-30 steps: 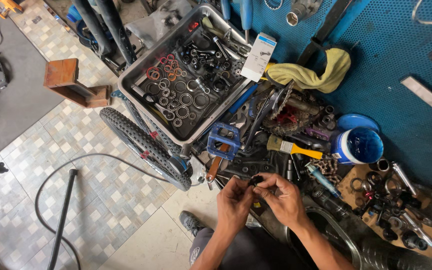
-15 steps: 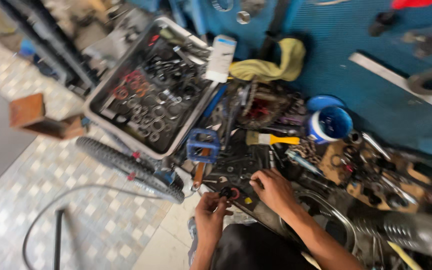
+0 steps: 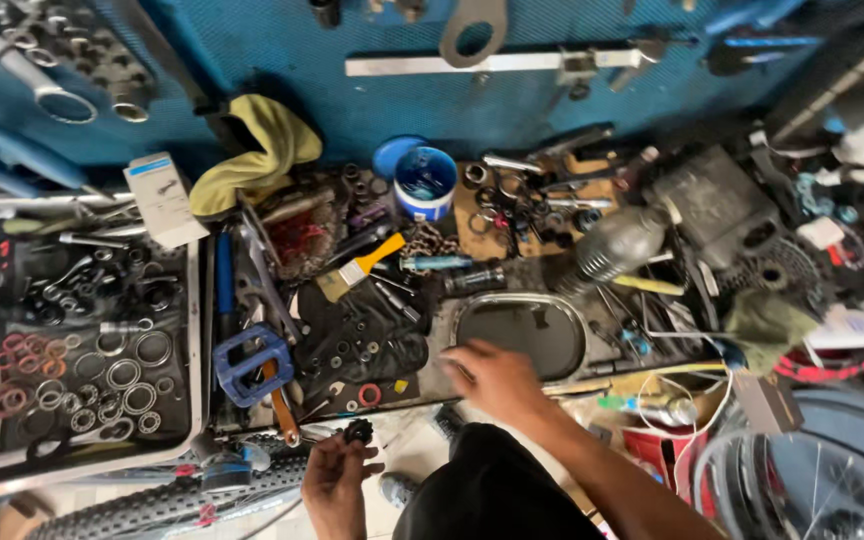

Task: The person cleans and handles various small mechanical components of a bicycle, including a brake assembly and small internal parts, over a workbench.

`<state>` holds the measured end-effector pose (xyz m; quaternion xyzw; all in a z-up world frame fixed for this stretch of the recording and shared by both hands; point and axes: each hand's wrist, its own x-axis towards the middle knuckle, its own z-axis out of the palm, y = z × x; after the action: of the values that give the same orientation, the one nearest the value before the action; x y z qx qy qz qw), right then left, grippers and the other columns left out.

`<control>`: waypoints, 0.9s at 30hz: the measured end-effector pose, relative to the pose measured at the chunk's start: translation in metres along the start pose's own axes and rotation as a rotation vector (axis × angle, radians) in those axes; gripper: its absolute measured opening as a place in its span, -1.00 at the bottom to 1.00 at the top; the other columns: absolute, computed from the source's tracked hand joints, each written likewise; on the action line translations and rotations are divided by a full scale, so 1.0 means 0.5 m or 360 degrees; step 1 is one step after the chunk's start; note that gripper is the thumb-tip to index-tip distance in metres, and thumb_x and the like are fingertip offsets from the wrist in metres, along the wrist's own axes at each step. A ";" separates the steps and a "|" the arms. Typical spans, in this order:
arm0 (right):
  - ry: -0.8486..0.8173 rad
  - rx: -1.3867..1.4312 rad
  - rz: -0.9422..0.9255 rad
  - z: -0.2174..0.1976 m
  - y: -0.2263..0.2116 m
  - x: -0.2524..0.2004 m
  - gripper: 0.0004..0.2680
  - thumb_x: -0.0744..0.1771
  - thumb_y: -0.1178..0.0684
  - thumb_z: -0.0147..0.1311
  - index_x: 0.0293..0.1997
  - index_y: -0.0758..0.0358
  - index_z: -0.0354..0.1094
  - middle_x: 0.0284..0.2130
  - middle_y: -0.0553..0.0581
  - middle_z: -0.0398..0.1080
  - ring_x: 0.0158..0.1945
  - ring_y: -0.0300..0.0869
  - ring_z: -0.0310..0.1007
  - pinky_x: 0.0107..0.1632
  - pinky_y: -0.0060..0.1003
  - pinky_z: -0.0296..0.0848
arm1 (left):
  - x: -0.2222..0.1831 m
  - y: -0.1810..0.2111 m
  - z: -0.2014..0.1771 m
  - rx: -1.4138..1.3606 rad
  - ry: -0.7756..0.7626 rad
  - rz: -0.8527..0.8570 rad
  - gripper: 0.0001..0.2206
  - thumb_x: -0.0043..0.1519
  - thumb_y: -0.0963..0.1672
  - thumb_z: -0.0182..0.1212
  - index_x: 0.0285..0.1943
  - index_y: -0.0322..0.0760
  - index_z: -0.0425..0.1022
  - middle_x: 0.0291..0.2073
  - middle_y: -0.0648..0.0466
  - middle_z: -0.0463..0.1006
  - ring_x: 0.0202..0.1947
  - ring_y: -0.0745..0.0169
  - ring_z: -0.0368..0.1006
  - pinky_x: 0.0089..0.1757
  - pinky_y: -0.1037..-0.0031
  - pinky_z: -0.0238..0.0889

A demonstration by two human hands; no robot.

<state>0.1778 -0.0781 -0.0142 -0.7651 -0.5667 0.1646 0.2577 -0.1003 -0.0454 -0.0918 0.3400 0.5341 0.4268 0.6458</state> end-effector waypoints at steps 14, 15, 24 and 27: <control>0.0260 -0.1430 0.0868 -0.323 0.562 -0.275 -0.79 0.49 -0.06 -0.01 -0.14 0.14 0.54 0.06 0.36 0.46 -0.03 0.13 0.54 0.06 -0.03 0.54 | 0.020 0.125 0.053 -0.0155 -0.0391 0.0017 -0.85 0.22 -0.31 0.07 -0.04 -0.46 0.33 -0.18 -0.18 0.61 -0.24 -0.11 0.64 -0.28 0.16 0.60; 0.0333 -0.1309 0.0846 -0.320 0.572 -0.272 -0.82 0.47 -0.07 0.01 -0.11 0.12 0.54 0.02 0.36 0.48 -0.04 0.15 0.54 0.05 -0.02 0.54 | 0.021 0.129 0.061 -0.0214 -0.0489 0.0008 -0.80 0.21 -0.30 0.05 0.01 -0.43 0.34 -0.17 -0.18 0.62 -0.25 -0.10 0.64 -0.27 0.17 0.61; 0.0153 -0.0862 0.1123 -0.298 0.570 -0.210 -0.64 0.28 -0.15 0.18 0.21 -0.07 0.50 -0.29 0.35 0.58 -0.14 0.29 0.59 -0.06 0.08 0.57 | 0.013 0.163 0.136 -0.0131 -0.0350 -0.0121 -0.73 0.26 -0.30 0.07 0.15 -0.53 0.37 -0.26 -0.12 0.61 -0.23 0.04 0.65 -0.28 0.30 0.57; 0.0214 -0.0966 0.1146 -0.288 0.570 -0.199 -0.74 0.39 -0.24 0.11 0.02 0.03 0.57 -0.30 0.35 0.59 -0.15 0.26 0.59 0.00 0.03 0.56 | 0.017 0.166 0.147 -0.0182 -0.0363 -0.0074 -0.72 0.29 -0.30 0.05 0.19 -0.54 0.38 -0.29 -0.10 0.59 -0.22 0.06 0.66 -0.26 0.33 0.58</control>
<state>0.4490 -0.2667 -0.0667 -0.9625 -0.2702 0.0206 -0.0148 -0.0433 -0.0030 -0.0063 0.3366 0.4396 0.4000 0.7304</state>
